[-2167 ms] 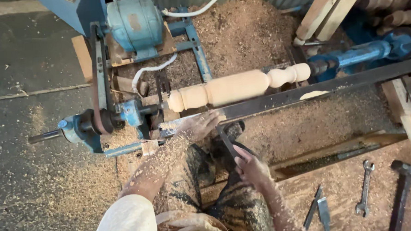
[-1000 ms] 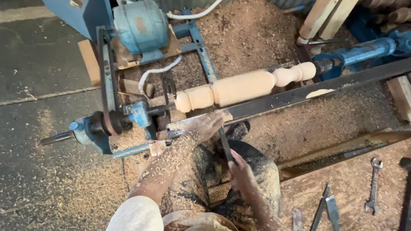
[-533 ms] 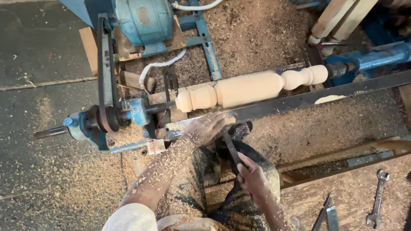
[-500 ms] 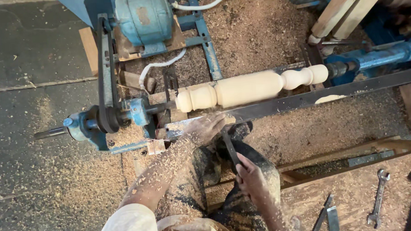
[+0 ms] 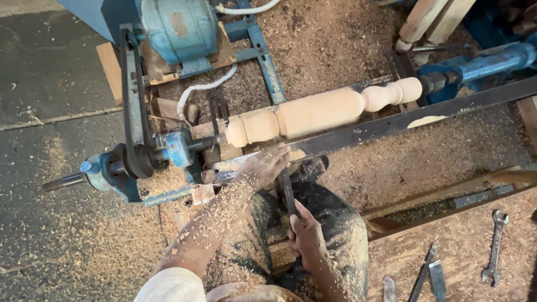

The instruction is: The person uses a chisel to shape a cylindrical piece of wood mounted on a rotating lathe. They hold the tool against the spinning wood to carve decorative contours and smooth the surface, creating wood shavings that fall to the floor.

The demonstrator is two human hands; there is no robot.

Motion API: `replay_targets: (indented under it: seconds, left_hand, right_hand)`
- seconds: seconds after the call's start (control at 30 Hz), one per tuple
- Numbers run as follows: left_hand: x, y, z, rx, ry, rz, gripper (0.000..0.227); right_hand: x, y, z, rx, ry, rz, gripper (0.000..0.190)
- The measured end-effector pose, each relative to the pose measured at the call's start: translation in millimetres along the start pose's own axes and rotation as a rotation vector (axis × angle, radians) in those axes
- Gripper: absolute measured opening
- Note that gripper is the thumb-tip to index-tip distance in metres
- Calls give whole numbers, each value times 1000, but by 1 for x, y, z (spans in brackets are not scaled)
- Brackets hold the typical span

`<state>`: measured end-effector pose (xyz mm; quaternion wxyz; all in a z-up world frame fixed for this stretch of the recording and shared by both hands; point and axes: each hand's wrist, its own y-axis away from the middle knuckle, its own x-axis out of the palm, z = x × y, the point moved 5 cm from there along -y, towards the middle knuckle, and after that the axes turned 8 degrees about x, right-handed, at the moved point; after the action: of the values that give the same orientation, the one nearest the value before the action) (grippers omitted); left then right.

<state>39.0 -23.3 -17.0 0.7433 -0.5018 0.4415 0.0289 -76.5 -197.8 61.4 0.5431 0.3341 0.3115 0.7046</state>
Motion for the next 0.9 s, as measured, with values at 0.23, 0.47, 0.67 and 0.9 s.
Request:
replay_targets:
  seconds: [0.23,0.47,0.67,0.9]
  left_hand:
    - [20,21,-3,-93,47,387,40]
    - [-24,-10,-3,37,-91,278,40]
    - [-22,-18,3,-3,-11,286,39]
    - [-19,-10,6,-129,76,245,35]
  right_hand:
    - [12,5,2,16,16,-28,52]
    - [26,4,-4,-9,-47,-49,52]
    - [34,-2,-12,-5,-107,-93,51]
    - [44,-2,-13,13,-160,-113,50]
